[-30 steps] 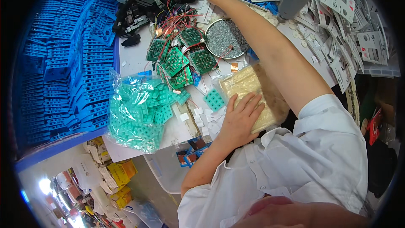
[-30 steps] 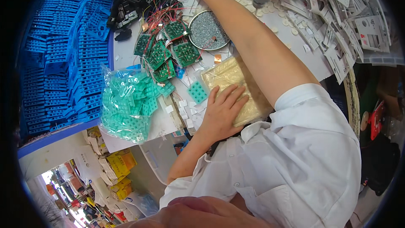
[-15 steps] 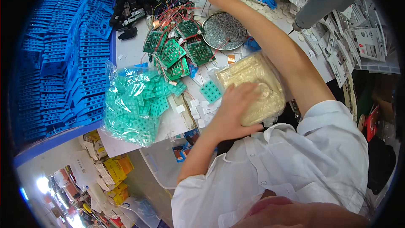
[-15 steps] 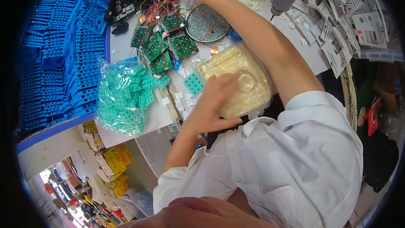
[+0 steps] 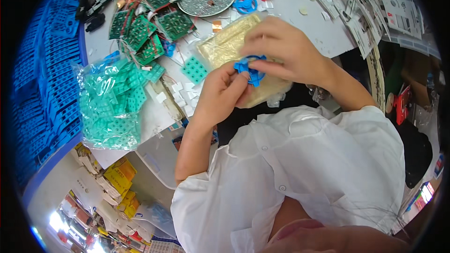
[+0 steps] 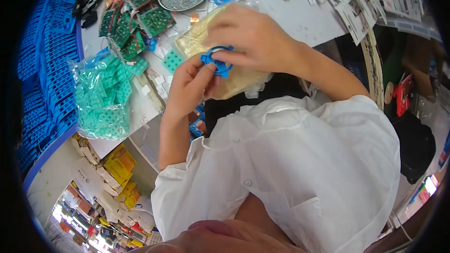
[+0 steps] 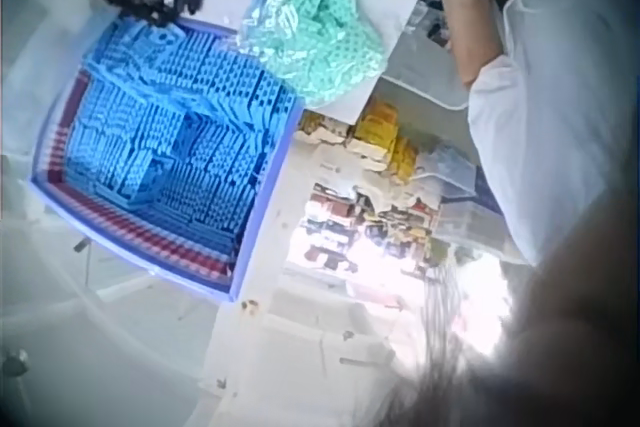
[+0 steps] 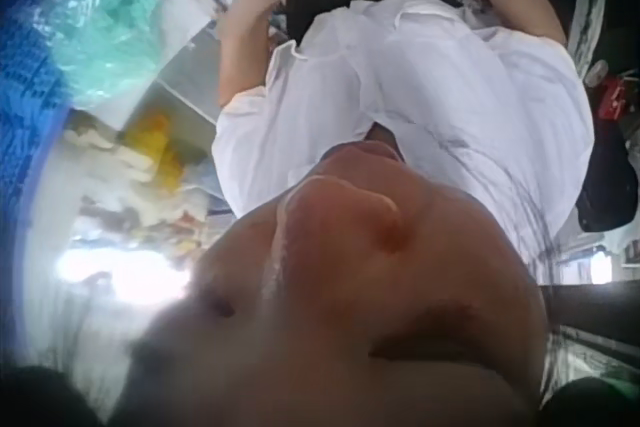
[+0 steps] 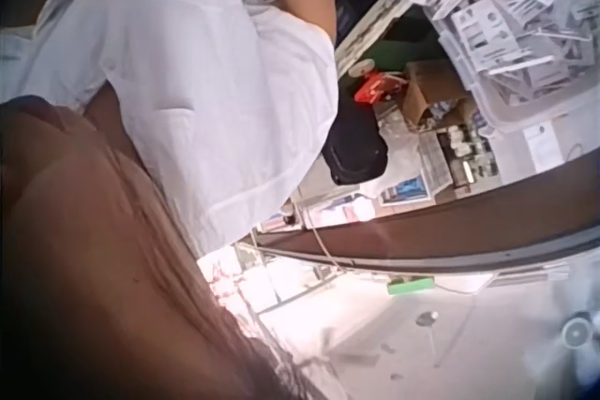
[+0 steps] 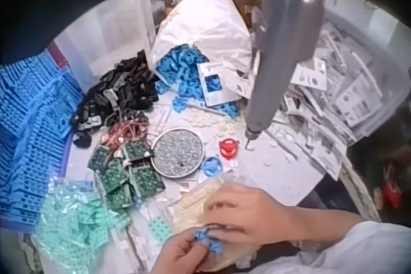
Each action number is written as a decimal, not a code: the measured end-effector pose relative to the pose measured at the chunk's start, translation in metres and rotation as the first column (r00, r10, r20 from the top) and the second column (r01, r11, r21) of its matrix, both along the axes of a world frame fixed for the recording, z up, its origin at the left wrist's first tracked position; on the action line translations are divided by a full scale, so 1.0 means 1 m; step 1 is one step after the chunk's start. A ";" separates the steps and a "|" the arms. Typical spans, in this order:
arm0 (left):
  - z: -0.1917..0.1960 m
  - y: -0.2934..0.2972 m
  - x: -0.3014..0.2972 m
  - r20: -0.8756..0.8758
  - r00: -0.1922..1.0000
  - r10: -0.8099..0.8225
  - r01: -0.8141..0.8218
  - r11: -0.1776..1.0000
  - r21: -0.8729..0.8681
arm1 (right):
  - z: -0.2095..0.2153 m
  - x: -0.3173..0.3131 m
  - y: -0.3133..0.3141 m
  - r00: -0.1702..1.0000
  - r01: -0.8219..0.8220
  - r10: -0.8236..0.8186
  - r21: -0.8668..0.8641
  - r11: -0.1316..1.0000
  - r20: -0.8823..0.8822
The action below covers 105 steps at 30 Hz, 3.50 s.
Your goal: Assembling electronic toy tablets and preparing them for packaging.
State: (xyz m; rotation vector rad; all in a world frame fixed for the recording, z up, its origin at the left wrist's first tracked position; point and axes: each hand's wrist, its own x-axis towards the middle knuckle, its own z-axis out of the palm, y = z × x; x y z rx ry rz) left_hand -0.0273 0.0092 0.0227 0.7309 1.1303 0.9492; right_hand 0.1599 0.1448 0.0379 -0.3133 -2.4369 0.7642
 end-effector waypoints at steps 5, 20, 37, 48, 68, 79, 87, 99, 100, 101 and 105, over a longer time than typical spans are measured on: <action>-0.004 -0.013 0.014 -0.249 0.968 0.044 -0.033 0.998 0.046 | -0.013 0.025 -0.010 0.995 0.036 -0.038 0.013 0.999 0.097; -0.029 0.000 0.033 -0.899 0.316 0.302 0.532 0.728 0.432 | -0.047 0.016 -0.004 0.947 0.225 -0.241 0.095 0.970 0.213; -0.026 0.002 0.037 -0.932 0.238 0.274 0.534 0.765 0.361 | -0.048 0.099 0.137 0.710 0.536 -0.647 0.382 0.753 0.277; -0.031 0.001 0.036 -0.916 0.276 0.292 0.501 0.769 0.397 | -0.021 0.087 0.154 0.718 0.639 -0.666 0.189 0.746 0.204; 0.010 0.025 0.053 0.182 0.947 0.266 -0.279 0.959 0.054 | -0.013 0.068 0.014 0.665 -0.580 -0.567 -0.815 0.019 -0.486; 0.060 0.002 -0.050 -0.451 0.860 -0.238 0.358 0.912 0.201 | 0.023 0.055 0.019 0.991 -0.053 0.132 -0.910 0.411 0.002; 0.057 0.084 -0.226 -0.801 0.473 0.367 0.163 0.857 0.490 | 0.020 0.050 0.016 0.955 -0.070 0.278 -0.833 0.548 0.103; 0.003 0.094 -0.366 -0.793 -0.263 -0.550 0.231 0.762 -0.605 | 0.018 0.062 0.018 0.989 -0.018 0.146 -0.954 0.301 0.028; 0.005 0.091 -0.370 -0.841 -0.168 -0.515 0.260 0.800 -0.541 | 0.018 0.061 0.018 0.988 -0.015 0.153 -0.956 0.292 0.031; -0.001 0.102 -0.360 -0.844 -0.243 -0.478 0.283 0.797 -0.533 | 0.019 0.061 0.018 0.989 0.012 0.138 -0.956 0.295 0.054; 0.006 0.102 -0.338 -0.838 -0.420 -0.349 0.323 0.805 -0.497 | 0.022 0.059 0.018 0.989 0.000 0.140 -0.956 0.292 0.042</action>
